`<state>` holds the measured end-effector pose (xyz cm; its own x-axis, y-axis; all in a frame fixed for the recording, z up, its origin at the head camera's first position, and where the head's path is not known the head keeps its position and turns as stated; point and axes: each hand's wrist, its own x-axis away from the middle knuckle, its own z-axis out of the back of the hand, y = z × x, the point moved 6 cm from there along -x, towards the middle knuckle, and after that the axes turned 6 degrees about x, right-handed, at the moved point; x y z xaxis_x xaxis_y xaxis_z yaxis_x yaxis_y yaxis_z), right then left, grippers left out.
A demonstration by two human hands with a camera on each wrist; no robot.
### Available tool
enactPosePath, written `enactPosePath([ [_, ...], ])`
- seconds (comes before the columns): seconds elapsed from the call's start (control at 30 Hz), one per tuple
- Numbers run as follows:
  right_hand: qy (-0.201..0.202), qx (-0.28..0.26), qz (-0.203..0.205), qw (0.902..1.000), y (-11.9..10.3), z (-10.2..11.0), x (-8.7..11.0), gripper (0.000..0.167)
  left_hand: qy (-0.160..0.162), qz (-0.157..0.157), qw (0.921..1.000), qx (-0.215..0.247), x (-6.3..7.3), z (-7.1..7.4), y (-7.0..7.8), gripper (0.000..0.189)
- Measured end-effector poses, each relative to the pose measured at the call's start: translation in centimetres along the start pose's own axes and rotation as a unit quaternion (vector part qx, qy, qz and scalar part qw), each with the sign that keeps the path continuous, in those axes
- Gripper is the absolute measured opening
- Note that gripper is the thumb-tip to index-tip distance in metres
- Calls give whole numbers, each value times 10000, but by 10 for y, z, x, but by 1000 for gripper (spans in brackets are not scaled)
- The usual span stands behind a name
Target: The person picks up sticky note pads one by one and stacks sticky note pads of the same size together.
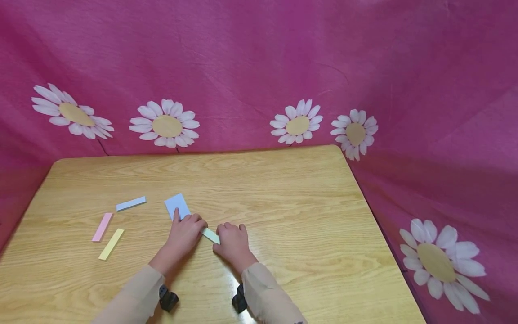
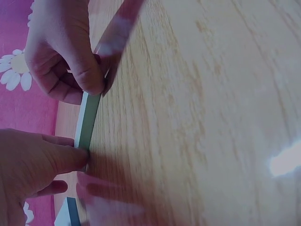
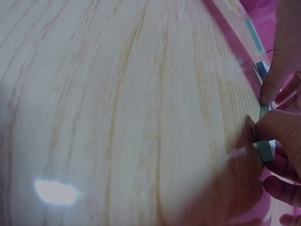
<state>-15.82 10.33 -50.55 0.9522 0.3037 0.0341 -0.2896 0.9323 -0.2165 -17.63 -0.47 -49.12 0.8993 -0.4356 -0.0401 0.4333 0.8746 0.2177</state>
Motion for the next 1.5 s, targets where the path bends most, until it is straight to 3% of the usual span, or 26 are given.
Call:
enactPosePath([
  [0.37, 83, -88, -251, 9996, -1, -3, 2, 16, -285, -96, 9994, -198, -6, -2, -1, 22],
  [0.63, 218, 1, -434, 9988, -4, -3, 5, 18, -238, -470, 9985, -172, -9, 1, 2, 19],
  [1.1, 208, 153, -762, 9968, -8, -5, 8, 25, -530, -897, 9943, -225, -16, 1, 6, 20],
  [1.5, 166, 243, -952, 9950, -10, -7, 9, 31, -457, -1288, 9906, -81, -20, 4, 12, 20],
])
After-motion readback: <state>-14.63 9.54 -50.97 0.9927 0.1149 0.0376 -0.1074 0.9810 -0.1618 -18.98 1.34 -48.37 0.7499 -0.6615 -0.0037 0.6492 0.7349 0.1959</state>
